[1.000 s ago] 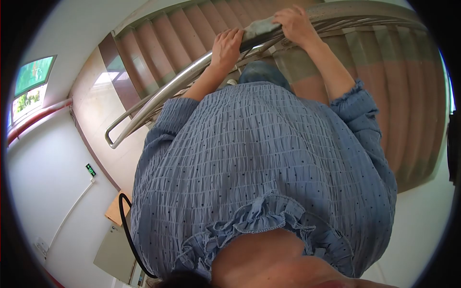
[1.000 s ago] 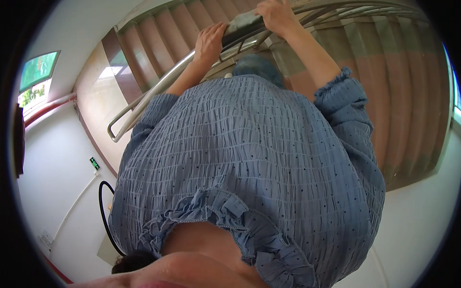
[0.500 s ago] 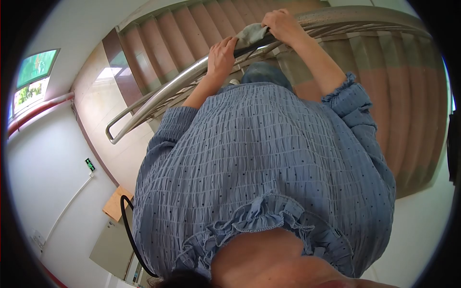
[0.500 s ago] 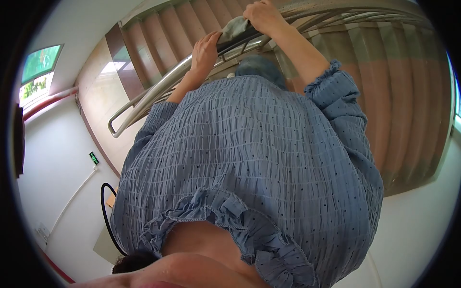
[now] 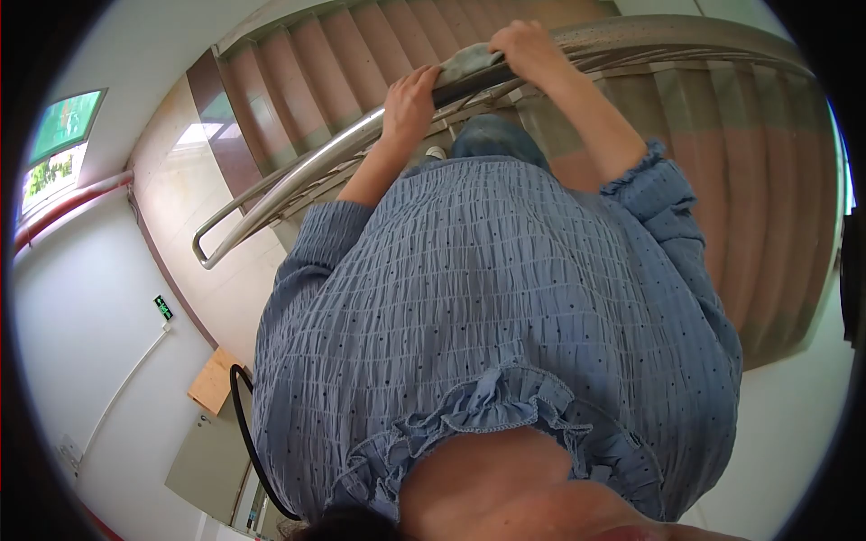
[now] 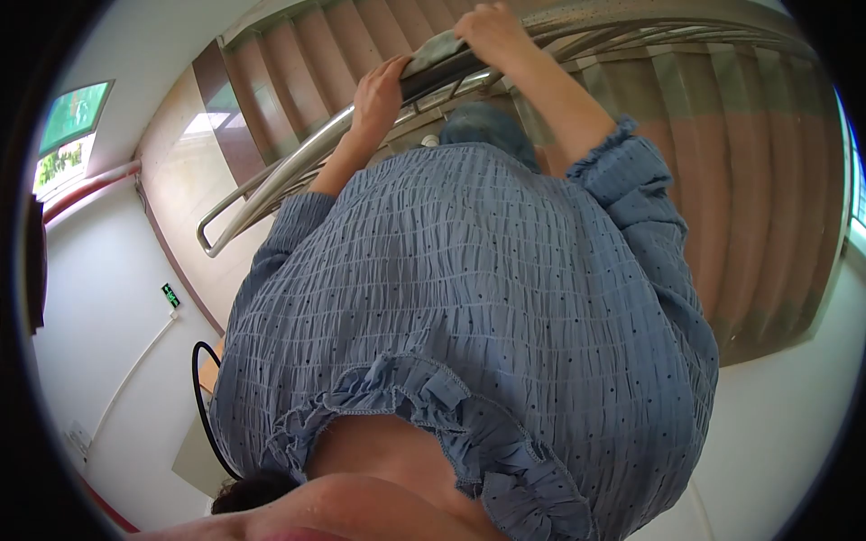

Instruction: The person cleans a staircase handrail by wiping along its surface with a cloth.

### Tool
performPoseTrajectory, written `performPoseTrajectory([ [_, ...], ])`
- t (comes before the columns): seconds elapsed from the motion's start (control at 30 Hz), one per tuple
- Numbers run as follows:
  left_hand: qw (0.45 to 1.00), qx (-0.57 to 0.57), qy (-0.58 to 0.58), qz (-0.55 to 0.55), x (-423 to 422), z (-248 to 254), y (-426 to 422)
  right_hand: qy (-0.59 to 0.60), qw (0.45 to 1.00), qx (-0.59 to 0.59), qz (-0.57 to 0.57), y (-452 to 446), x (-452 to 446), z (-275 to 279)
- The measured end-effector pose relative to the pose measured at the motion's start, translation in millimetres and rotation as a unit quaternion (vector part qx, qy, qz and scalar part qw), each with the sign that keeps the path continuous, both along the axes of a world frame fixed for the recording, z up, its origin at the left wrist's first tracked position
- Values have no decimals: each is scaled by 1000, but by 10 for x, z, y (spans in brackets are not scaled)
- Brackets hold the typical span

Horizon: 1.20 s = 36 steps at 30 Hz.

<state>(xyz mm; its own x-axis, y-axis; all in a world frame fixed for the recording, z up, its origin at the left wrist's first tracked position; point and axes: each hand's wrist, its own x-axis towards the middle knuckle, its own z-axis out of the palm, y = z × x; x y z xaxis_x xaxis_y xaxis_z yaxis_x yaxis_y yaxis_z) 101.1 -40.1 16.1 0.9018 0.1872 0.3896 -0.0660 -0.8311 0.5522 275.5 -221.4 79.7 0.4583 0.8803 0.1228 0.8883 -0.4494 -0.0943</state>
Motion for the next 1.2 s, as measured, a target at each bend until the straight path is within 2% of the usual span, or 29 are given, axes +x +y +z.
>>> performPoseTrajectory([
  [0.13,998,0,40,43,-241,-60,78,-18,998,-48,46,235,-175,-63],
  [0.2,999,-1,27,18,-187,-72,4,-38,995,-66,69,202,-144,-81],
  [0.4,995,-13,-63,-76,399,158,-519,-81,996,3,-37,-537,308,240],
  [0.47,989,15,-111,-97,516,158,-569,-82,995,17,-57,-620,355,244],
  [0.6,993,8,-78,-82,285,100,-292,-28,999,34,-12,-334,37,146],
  [0.67,998,27,-50,-37,36,-34,-118,-7,999,43,-4,-171,-210,7],
  [0.73,999,27,-22,-21,-198,-25,-39,-30,992,97,78,-58,-432,-160],
  [0.83,1000,20,5,0,-213,3,-86,-10,993,104,58,-165,-449,-217],
  [0.93,996,12,-74,-56,107,97,-282,-44,991,126,-12,-465,-194,10],
  [1.07,986,13,-120,-111,431,265,-506,-101,978,154,-97,-724,-56,252],
  [1.17,984,29,-123,-128,382,280,-495,-73,973,189,-111,-722,-293,126],
  [1.2,986,38,-109,-117,298,226,-444,-55,976,192,-82,-722,-397,37],
])
